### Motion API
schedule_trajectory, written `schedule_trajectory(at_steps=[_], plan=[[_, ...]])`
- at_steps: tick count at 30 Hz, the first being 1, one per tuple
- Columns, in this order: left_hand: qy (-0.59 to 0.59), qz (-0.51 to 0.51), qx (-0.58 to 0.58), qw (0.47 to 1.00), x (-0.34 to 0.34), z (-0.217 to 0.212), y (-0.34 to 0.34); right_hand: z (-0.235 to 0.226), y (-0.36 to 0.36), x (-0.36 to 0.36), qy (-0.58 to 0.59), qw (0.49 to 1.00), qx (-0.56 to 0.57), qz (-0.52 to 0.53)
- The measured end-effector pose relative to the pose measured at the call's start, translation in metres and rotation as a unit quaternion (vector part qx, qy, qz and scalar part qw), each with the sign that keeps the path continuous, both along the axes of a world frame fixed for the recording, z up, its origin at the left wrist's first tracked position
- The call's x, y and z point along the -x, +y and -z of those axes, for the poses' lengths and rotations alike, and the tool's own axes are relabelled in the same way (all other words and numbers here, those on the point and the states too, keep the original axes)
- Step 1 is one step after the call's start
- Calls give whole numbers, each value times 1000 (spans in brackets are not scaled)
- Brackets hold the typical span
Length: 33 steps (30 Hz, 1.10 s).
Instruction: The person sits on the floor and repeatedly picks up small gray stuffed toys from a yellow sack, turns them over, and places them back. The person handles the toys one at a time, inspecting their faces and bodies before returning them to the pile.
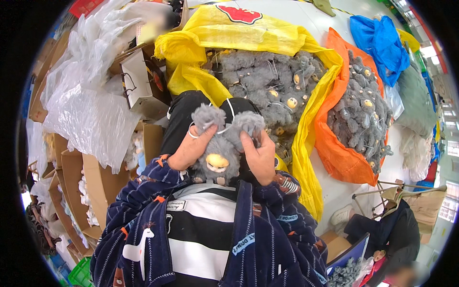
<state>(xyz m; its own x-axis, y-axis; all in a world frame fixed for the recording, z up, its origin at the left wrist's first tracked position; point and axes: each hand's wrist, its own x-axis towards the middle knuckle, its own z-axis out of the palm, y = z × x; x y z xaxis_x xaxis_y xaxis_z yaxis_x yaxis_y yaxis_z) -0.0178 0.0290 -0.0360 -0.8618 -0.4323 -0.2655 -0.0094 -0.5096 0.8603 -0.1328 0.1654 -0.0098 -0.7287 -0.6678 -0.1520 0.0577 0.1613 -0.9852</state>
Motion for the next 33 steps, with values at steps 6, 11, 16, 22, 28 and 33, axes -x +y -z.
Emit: schedule_trajectory(at_steps=[6, 11, 16, 22, 28, 33], plan=[[-18, 61, -174, 983, -19, -1, -6, 10, 26, -20, 27, 988, -79, -130], [-48, 206, 149, 966, -64, -7, 0, 12, 25, -21, 77, 971, -97, -205], [-121, 136, 180, 967, -59, 12, 16, 9, 17, -28, 142, 978, -89, -122], [9, 24, 69, 997, -20, 6, 14, 7, 18, -19, 300, 948, -93, -55], [56, 72, -254, 963, -14, -2, 13, 8, 12, -15, 246, 965, -94, -4], [21, 28, -144, 989, 0, 11, 26, 33, -1, -14, 293, 954, -40, 40]])
